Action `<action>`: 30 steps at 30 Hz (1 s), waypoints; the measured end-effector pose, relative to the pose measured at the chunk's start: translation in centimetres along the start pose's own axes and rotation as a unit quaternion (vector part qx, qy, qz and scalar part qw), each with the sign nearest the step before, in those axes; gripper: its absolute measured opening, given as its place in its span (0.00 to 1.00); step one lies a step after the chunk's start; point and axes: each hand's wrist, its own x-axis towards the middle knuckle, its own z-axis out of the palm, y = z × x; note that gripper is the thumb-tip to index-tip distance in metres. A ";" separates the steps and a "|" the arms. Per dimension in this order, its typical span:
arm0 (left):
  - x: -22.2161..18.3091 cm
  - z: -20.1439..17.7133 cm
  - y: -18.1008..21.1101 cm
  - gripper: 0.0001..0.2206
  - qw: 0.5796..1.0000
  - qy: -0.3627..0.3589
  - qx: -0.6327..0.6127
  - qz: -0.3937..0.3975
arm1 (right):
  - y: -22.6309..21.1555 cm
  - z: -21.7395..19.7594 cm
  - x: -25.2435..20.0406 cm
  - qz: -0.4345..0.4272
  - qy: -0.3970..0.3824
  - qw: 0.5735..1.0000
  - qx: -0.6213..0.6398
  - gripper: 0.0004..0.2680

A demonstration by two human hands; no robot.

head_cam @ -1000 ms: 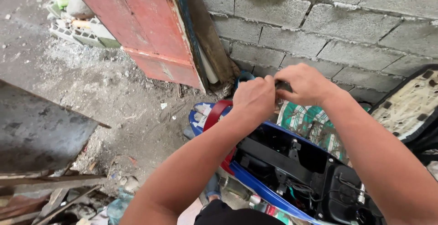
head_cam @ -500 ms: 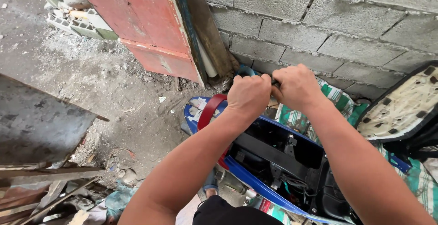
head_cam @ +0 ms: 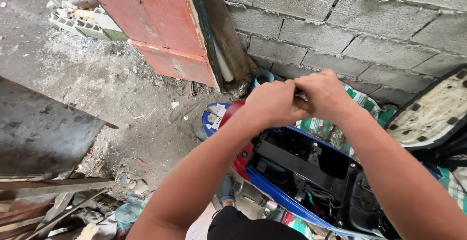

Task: Installing and securing the rear fairing components of a motorcycle using a T-handle wrench.

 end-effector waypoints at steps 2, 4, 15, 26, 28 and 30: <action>-2.2 -3.5 0.3 0.34 0.991 -0.033 -0.128 -0.035 | -0.6 -1.9 0.8 -0.004 -0.026 1.000 0.013 0.09; -3.0 -3.8 -1.4 0.39 0.963 -0.068 -0.251 -0.071 | -0.9 -3.2 1.4 -0.008 -0.052 0.998 0.026 0.08; -3.0 8.0 -6.0 0.11 0.966 -0.167 -0.189 -0.048 | -10.0 -20.0 5.0 0.256 -0.384 0.879 0.117 0.05; -7.6 14.2 -9.8 0.10 0.988 -0.087 -0.130 -0.014 | -10.9 -11.6 -3.0 0.135 -0.181 0.952 0.207 0.06; -8.0 13.9 -9.5 0.11 0.988 -0.081 -0.131 -0.022 | -10.9 -11.6 -2.9 0.124 -0.174 0.958 0.193 0.07; -8.0 14.4 -9.7 0.11 0.988 -0.070 -0.131 -0.030 | -11.2 -12.2 -2.7 0.118 -0.182 0.952 0.218 0.08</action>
